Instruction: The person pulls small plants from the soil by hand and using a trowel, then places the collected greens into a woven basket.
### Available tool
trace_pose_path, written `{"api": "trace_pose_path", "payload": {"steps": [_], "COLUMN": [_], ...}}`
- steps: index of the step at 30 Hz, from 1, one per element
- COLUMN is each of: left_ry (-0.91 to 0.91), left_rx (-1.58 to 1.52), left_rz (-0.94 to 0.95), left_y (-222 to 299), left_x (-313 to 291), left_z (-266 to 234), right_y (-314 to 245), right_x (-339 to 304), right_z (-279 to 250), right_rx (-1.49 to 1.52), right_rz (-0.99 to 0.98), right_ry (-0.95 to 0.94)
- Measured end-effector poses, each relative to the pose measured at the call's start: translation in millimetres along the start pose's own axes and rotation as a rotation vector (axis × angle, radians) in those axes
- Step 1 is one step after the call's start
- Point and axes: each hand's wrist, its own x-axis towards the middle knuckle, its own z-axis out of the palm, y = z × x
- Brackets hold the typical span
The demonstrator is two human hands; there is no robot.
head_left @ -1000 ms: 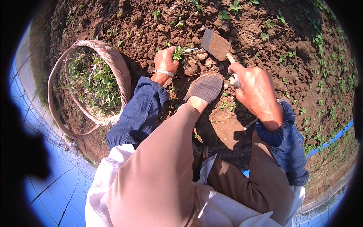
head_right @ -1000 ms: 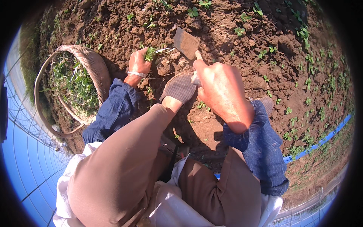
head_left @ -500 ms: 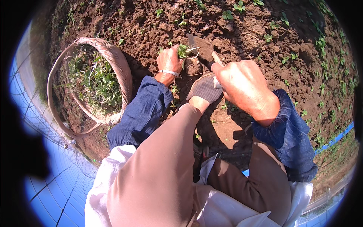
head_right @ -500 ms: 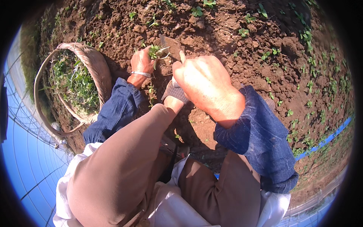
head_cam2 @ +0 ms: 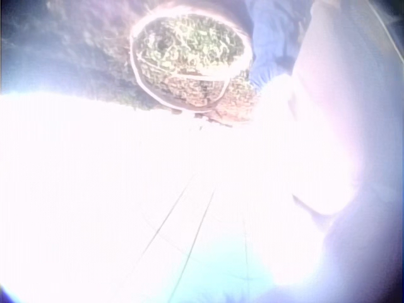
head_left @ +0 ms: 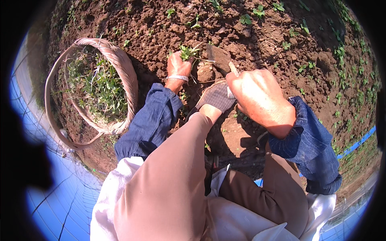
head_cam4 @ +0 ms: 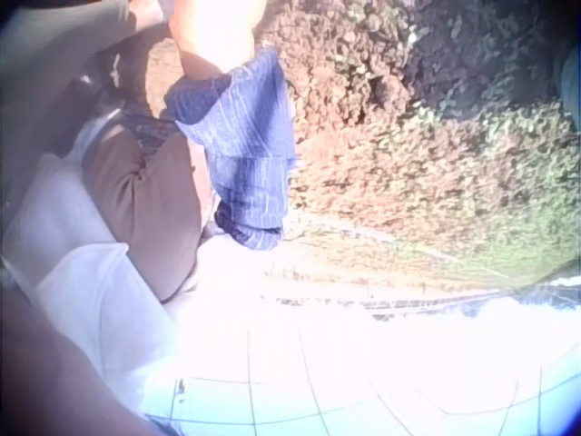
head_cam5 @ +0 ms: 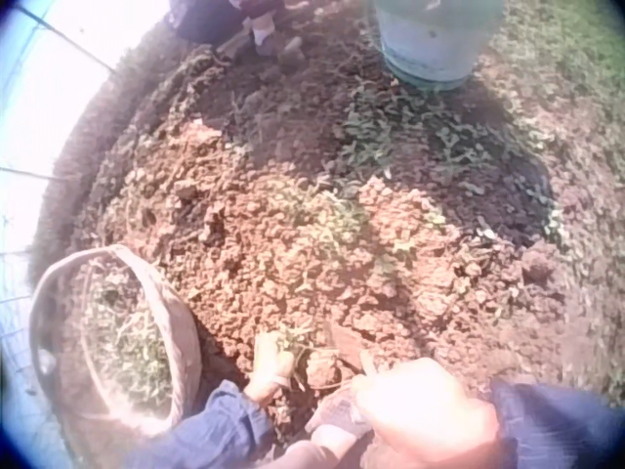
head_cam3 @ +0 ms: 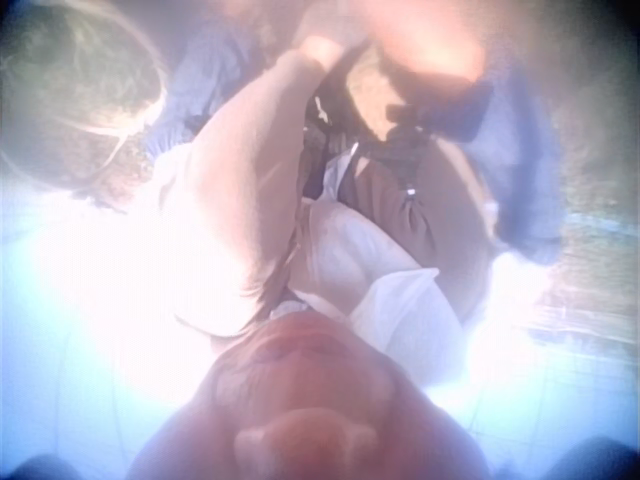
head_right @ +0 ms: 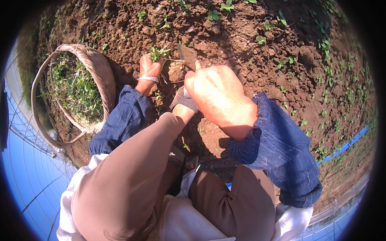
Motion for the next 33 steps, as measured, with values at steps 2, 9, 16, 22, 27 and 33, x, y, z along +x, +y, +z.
{"api": "trace_pose_path", "payload": {"steps": [2,9,16,22,27,33], "left_ry": [0.028,0.033,0.057,0.026,-0.047,0.068], "left_rx": [0.019,-0.039,-0.126,-0.151,-0.187,-0.751], "left_rz": [-0.024,0.06,0.045,0.064,0.075,-0.131], "left_y": [-6.2,-8.4,-8.0,-7.2,-11.7,-31.1], "left_x": [-1.6,3.7,-3.1,0.3,-4.8,-4.1], "left_z": [-3.5,7.8,7.0,5.9,0.8,-1.0], "right_y": [-5.7,-17.6,-10.9,19.9,31.4,41.2], "right_x": [9.2,46.0,51.8,30.0,24.9,24.3], "right_z": [1.6,12.5,38.0,68.3,85.8,69.8], "right_rx": [0.037,0.003,0.048,0.105,0.198,0.531], "right_rz": [-0.035,0.024,0.081,0.158,0.156,0.165], "right_ry": [0.018,-0.126,-0.051,-0.193,-0.168,-0.052]}}
